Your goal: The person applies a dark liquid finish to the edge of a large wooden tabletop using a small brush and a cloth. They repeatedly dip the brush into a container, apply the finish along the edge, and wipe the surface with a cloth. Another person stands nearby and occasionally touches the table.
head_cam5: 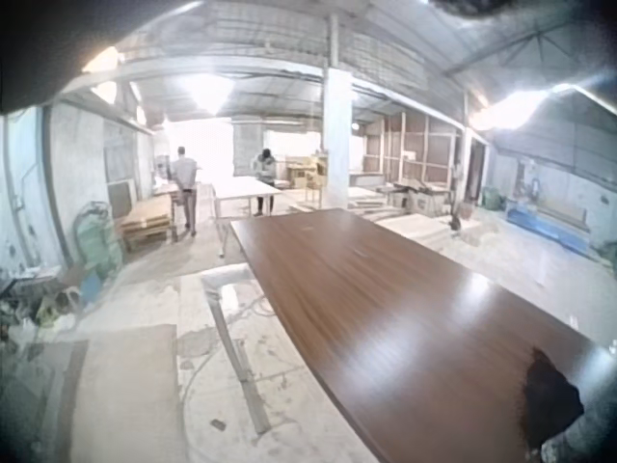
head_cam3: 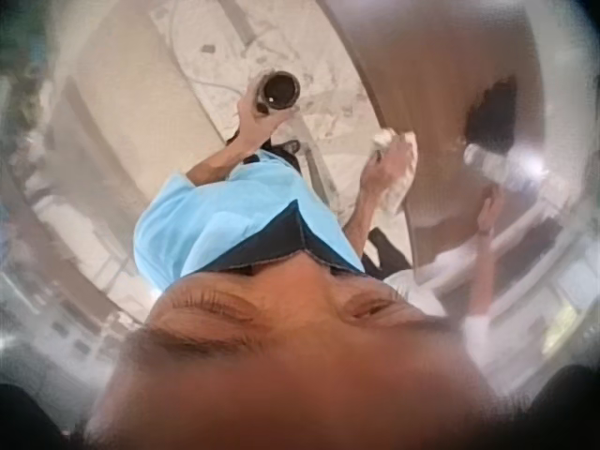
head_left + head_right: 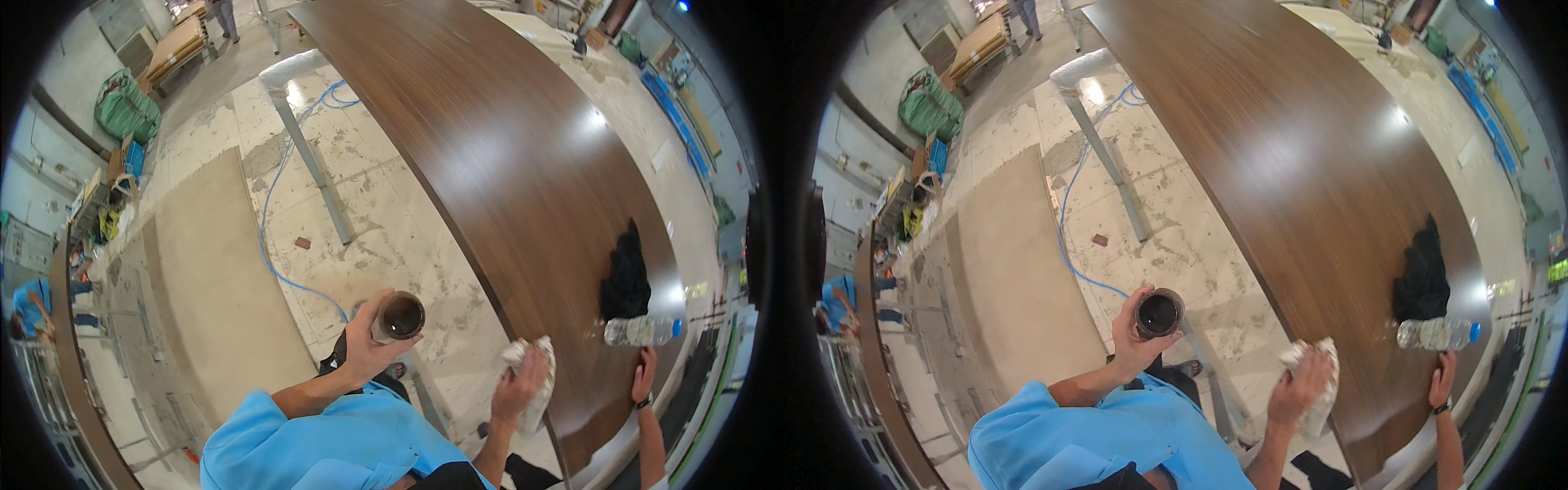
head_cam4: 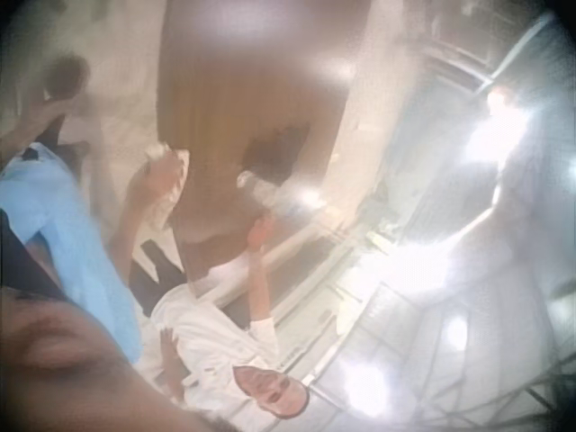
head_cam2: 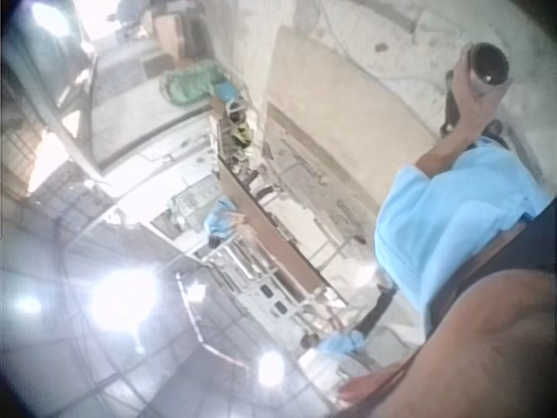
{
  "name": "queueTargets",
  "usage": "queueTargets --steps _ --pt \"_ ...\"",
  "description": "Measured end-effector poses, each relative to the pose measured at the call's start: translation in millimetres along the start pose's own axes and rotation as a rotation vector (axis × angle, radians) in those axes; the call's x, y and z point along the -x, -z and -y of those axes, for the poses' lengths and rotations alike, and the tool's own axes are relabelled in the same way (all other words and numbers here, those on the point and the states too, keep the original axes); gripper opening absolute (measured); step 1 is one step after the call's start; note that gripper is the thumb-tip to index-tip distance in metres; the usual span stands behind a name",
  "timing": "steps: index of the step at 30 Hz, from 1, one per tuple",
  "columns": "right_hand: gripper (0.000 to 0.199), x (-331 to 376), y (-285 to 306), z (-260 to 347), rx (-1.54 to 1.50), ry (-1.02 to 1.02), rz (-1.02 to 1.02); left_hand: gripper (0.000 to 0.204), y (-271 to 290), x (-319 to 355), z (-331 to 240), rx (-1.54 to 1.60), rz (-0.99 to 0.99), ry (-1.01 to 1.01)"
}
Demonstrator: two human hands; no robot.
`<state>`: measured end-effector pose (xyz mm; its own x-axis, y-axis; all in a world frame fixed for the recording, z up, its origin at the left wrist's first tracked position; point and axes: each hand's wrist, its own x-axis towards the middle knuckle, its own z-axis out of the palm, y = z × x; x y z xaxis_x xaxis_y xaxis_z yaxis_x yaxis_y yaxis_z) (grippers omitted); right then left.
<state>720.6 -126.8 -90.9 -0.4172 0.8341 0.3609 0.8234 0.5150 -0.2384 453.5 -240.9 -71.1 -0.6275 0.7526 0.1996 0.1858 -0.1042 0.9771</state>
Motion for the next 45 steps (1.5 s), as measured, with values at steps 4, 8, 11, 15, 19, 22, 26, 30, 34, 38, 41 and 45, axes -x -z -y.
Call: queueTargets --steps 4,8,11,15,19,22,26,30,34,38,41,45 --pt "0.063 -109 -71 81 -0.069 0.266 0.118 0.08 22 -12 20 0.081 -0.083 0.076" --pt "0.052 -243 -159 187 -0.075 0.525 0.09 0.08 60 -44 44 -0.039 -0.18 -0.007" --pt "0.045 -339 -227 275 -0.097 0.645 0.011 0.082 98 -77 64 -0.084 -0.311 -0.052" --pt "0.042 -454 -301 381 0.028 0.821 -0.048 0.084 147 -125 84 -0.175 -0.551 0.054" --pt "0.037 -481 -332 451 -0.134 0.875 0.131 0.08 177 -171 82 -0.165 -0.622 0.072" --pt "0.04 -421 -326 461 -0.625 0.974 0.066 0.081 187 -189 72 -0.126 -0.623 0.066" --pt "0.046 -325 -270 424 -1.013 0.751 0.238 0.082 188 -195 57 -0.015 -0.57 0.017" --pt "0.067 -239 -184 362 -1.095 0.474 0.397 0.077 176 -184 40 -0.135 -0.35 -0.087" --pt "0.073 -148 -115 312 -1.233 0.141 0.336 0.076 133 -136 12 0.013 -0.14 -0.05" --pt "0.077 -45 -51 259 -1.445 -0.153 0.312 0.07 68 -57 -15 0.263 -0.004 -0.032" --pt "0.08 28 -4 216 -1.689 -0.292 0.217 0.07 27 7 -33 0.283 0.121 -0.076" --pt "0.074 96 38 166 -1.896 -0.31 -0.067 0.07 -18 69 -51 0.26 0.246 -0.105"
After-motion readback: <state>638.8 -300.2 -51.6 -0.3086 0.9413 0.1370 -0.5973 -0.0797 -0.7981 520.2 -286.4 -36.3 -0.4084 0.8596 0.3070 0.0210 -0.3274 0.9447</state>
